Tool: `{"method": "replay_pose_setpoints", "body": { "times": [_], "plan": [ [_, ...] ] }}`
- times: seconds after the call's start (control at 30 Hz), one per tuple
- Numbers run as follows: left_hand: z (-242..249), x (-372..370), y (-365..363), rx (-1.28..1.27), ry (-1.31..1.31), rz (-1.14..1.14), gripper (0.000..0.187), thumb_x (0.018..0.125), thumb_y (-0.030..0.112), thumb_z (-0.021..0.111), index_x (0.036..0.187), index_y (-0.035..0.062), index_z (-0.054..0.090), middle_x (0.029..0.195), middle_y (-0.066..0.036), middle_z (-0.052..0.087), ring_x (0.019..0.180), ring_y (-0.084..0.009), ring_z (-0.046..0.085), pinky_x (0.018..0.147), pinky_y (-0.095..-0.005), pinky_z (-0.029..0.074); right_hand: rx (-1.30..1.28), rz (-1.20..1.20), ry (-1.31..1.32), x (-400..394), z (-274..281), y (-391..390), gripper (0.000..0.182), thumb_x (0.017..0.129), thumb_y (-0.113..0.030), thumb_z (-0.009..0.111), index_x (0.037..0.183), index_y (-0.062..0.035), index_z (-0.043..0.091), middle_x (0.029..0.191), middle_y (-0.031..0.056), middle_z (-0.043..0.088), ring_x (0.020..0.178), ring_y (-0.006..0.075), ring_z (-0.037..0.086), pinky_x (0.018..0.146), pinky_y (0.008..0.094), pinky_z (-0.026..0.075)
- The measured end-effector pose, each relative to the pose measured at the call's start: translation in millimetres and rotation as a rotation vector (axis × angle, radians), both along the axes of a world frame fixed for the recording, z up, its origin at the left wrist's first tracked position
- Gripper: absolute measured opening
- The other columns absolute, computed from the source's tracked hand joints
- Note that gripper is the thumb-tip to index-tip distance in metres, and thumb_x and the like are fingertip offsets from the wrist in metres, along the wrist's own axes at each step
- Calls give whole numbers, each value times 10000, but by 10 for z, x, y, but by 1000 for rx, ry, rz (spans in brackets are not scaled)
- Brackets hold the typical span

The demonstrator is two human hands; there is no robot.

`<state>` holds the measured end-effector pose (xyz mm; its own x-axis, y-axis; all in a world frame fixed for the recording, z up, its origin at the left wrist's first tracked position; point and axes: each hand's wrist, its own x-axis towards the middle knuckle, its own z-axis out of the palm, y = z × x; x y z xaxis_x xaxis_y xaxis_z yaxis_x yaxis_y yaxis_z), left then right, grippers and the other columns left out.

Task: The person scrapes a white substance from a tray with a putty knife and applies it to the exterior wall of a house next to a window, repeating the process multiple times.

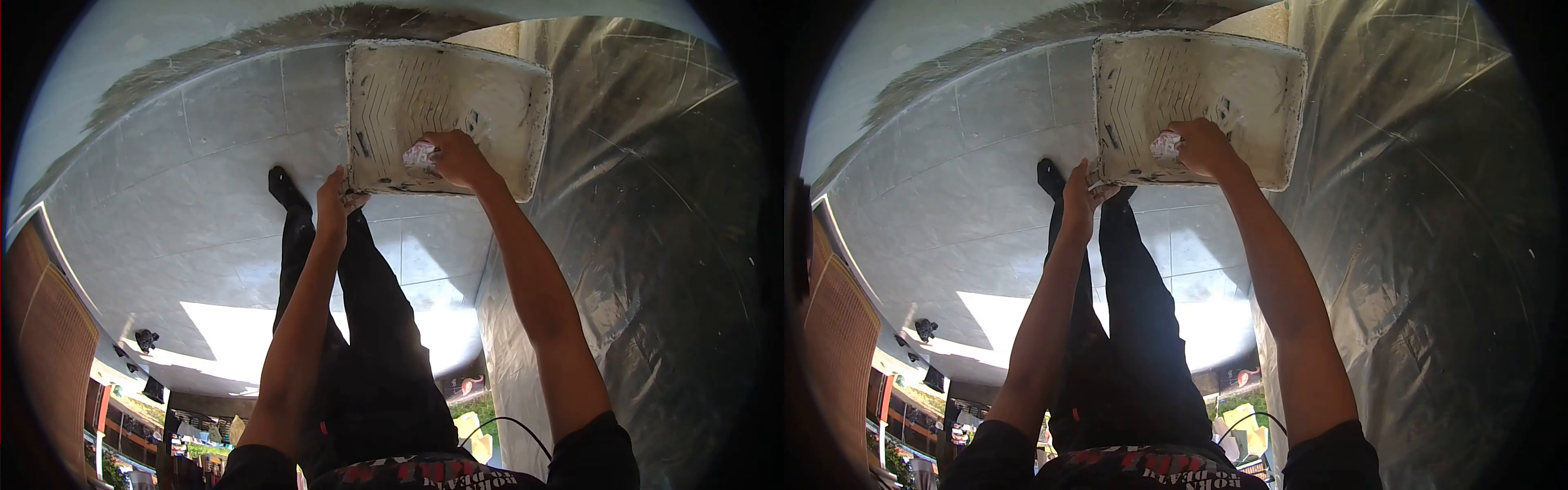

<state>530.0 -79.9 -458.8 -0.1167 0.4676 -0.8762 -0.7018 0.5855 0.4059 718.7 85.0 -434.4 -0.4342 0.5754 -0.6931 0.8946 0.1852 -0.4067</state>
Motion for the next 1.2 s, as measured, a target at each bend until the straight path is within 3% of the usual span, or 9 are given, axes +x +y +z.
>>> {"method": "replay_pose_setpoints", "body": {
  "times": [0.4, 0.47, 0.77, 0.83, 0.87, 0.93, 0.97, 1.03, 1.2],
  "plan": [
    [39, 45, 83, -97, -2, 129, 421, 984, 337, 499, 1227, -6, 526, 1118, -153, 641, 961, -295, 669, 897, -442, 548, -159, 144, -56, 162, 313, 53, 354, 828, 10, 654, 1155, -116, 704, 1066, 178, 715, 1022, 338, 677, 897, 439, 529],
    [72, 54, 113, -130, 8, 152, 417, 956, 365, 523, 1137, 1, 617, 947, -97, 668, 854, -193, 666, 833, -338, 539, -178, 142, -77, 255, 331, 71, 360, 823, 29, 647, 1148, -114, 707, 1058, 176, 718, 1018, 334, 680, 890, 435, 533],
    [20, 58, 96, -107, 21, 122, 426, 960, 360, 526, 1145, -15, 606, 963, -112, 656, 871, -211, 667, 832, -333, 543, -136, 110, -4, 562, 629, 161, 287, 862, 74, 613, 1111, -46, 692, 989, 182, 725, 922, 301, 702, 842, 360, 523],
    [-32, 40, 44, -83, 0, 92, 433, 966, 347, 518, 1191, -18, 578, 1038, -128, 648, 943, -242, 656, 888, -383, 535, -103, -214, -3, 594, 795, 114, 301, 872, 43, 634, 1159, -43, 667, 980, 164, 723, 909, 256, 698, 818, 332, 518],
    [-55, 28, 19, -59, -17, 62, 444, 973, 334, 510, 1237, -21, 549, 1113, -143, 640, 1016, -273, 644, 944, -432, 528, -103, -216, -5, 647, 829, 32, 301, 872, 43, 634, 1159, -43, 667, 980, 164, 723, 909, 256, 698, 818, 332, 518],
    [-52, 15, 5, -45, -12, 49, 449, 974, 325, 510, 1244, -31, 545, 1126, -145, 634, 1015, -276, 643, 947, -429, 531, -12, -537, 168, 800, 830, -218, 329, 917, 74, 560, 1235, 11, 615, 1069, 110, 705, 968, 166, 657, 906, 293, 483],
    [-47, 19, 4, -33, -4, 39, 454, 975, 317, 510, 1252, -42, 541, 1139, -147, 628, 1014, -280, 643, 949, -425, 534, -9, -539, 167, 850, 810, -350, 329, 917, 74, 560, 1235, 11, 615, 1069, 110, 705, 968, 166, 657, 906, 293, 483],
    [7, 15, 28, -47, 2, 25, 459, 976, 310, 509, 1258, -51, 535, 1156, -155, 619, 1021, -286, 642, 952, -423, 537, 40, -970, 288, 916, 727, -643, 352, 928, 70, 553, 1277, 38, 583, 1152, 85, 661, 1027, 140, 627, 916, 288, 480],
    [92, 0, 49, -64, 32, -4, 469, 979, 295, 508, 1263, -77, 521, 1186, -185, 598, 1041, -309, 641, 944, -417, 552, 186, -1134, 297, 843, 548, -994, 336, 919, 59, 584, 1253, 23, 597, 1105, 106, 690, 987, 153, 661, 890, 280, 500]
  ]
}}
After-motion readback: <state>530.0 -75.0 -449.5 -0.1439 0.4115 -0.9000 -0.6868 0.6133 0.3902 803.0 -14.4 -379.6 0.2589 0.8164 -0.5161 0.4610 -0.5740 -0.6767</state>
